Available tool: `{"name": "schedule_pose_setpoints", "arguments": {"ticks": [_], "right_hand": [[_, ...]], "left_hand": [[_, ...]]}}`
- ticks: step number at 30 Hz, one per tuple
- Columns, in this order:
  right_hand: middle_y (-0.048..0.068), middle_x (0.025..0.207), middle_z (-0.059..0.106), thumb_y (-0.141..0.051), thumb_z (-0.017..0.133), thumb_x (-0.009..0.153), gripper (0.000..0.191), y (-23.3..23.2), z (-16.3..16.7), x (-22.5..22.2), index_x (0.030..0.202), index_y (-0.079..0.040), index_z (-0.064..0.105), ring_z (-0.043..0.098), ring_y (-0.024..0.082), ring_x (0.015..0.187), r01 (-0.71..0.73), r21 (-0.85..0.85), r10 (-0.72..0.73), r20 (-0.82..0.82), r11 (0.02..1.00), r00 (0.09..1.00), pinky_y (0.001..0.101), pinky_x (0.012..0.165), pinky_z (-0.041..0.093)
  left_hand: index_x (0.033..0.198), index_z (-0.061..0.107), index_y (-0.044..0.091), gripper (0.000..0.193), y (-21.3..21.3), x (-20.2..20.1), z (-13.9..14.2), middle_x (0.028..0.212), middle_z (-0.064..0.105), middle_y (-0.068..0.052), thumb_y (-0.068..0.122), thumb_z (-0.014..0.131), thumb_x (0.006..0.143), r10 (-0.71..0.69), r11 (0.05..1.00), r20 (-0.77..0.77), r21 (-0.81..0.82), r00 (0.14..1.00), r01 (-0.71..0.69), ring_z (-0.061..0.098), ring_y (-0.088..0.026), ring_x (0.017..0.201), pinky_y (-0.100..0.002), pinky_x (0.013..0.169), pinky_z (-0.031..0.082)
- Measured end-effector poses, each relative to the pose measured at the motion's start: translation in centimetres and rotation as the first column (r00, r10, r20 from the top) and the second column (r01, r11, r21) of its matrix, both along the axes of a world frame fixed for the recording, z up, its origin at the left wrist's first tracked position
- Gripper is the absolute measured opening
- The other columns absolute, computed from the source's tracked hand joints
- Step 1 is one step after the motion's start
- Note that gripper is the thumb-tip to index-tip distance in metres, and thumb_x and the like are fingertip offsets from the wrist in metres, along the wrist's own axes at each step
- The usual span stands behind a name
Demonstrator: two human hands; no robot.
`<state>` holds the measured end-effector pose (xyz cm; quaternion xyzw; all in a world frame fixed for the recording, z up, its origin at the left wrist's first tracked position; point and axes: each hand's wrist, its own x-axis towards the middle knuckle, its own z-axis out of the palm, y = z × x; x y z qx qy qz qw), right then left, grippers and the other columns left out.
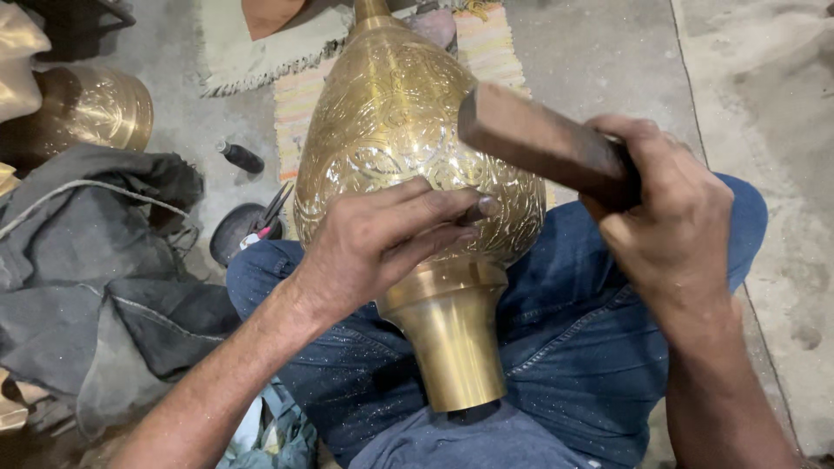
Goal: The person sits cross-legged on the floor with a large engraved brass vessel on their lap. They hold a punch against the vessel's surface with one hand and strike it with a wooden mallet in the other hand, working the embossed pattern around the vessel and repositioning the punch repeatedly.
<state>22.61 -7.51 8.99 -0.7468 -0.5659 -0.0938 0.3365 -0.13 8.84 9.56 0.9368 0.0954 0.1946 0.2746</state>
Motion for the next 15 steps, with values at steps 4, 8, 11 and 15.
{"name": "schedule_pose_setpoints", "arguments": {"ticks": [4, 8, 11, 15], "right_hand": [[0.014, 0.106, 0.070, -0.002, 0.083, 0.083, 0.044, -0.3, 0.2, -0.1, 0.122, -0.004, 0.062, 0.070, 0.028, 0.095, -0.111, 0.167, 0.142, -0.188, 0.980, 0.972, 0.0375, 0.077, 0.057], [0.014, 0.107, 0.071, 0.004, 0.081, 0.093, 0.037, -0.7, 0.1, 0.1, 0.125, -0.001, 0.062, 0.072, 0.026, 0.098, -0.122, 0.185, 0.128, -0.018, 0.975, 0.992, 0.0362, 0.087, 0.059], [0.011, 0.101, 0.070, 0.001, 0.079, 0.090, 0.031, -0.9, -0.2, 0.3, 0.115, -0.004, 0.061, 0.073, 0.023, 0.092, -0.132, 0.273, 0.231, -0.373, 0.953, 0.898, 0.0333, 0.080, 0.062], [0.012, 0.099, 0.069, 0.004, 0.074, 0.090, 0.024, -1.2, -0.5, 0.5, 0.109, -0.004, 0.061, 0.073, 0.020, 0.088, -0.167, 0.212, 0.227, -0.302, 0.963, 0.926, 0.0314, 0.073, 0.062]], "left_hand": [[0.130, 0.066, 0.014, 0.035, 0.3, 0.4, -0.1, 0.102, 0.077, -0.002, 0.023, 0.075, 0.097, -0.055, 0.998, 0.082, 0.027, 0.995, 0.053, 0.077, -0.013, 0.091, -0.026, 0.079, 0.067], [0.130, 0.066, 0.015, 0.034, 0.4, 0.3, -0.6, 0.102, 0.077, 0.000, 0.023, 0.075, 0.097, -0.089, 0.993, 0.090, 0.082, 0.992, 0.081, 0.077, -0.013, 0.089, -0.026, 0.079, 0.067], [0.129, 0.067, 0.015, 0.034, 0.2, 0.1, -0.7, 0.101, 0.077, 0.001, 0.023, 0.075, 0.097, -0.084, 0.994, 0.093, 0.074, 0.992, 0.077, 0.077, -0.012, 0.088, -0.026, 0.078, 0.067], [0.131, 0.067, 0.014, 0.039, 0.0, 0.0, -0.5, 0.100, 0.076, 0.000, 0.025, 0.076, 0.095, -0.082, 0.987, 0.089, 0.142, 0.993, 0.069, 0.076, -0.014, 0.086, -0.028, 0.077, 0.066]]}}
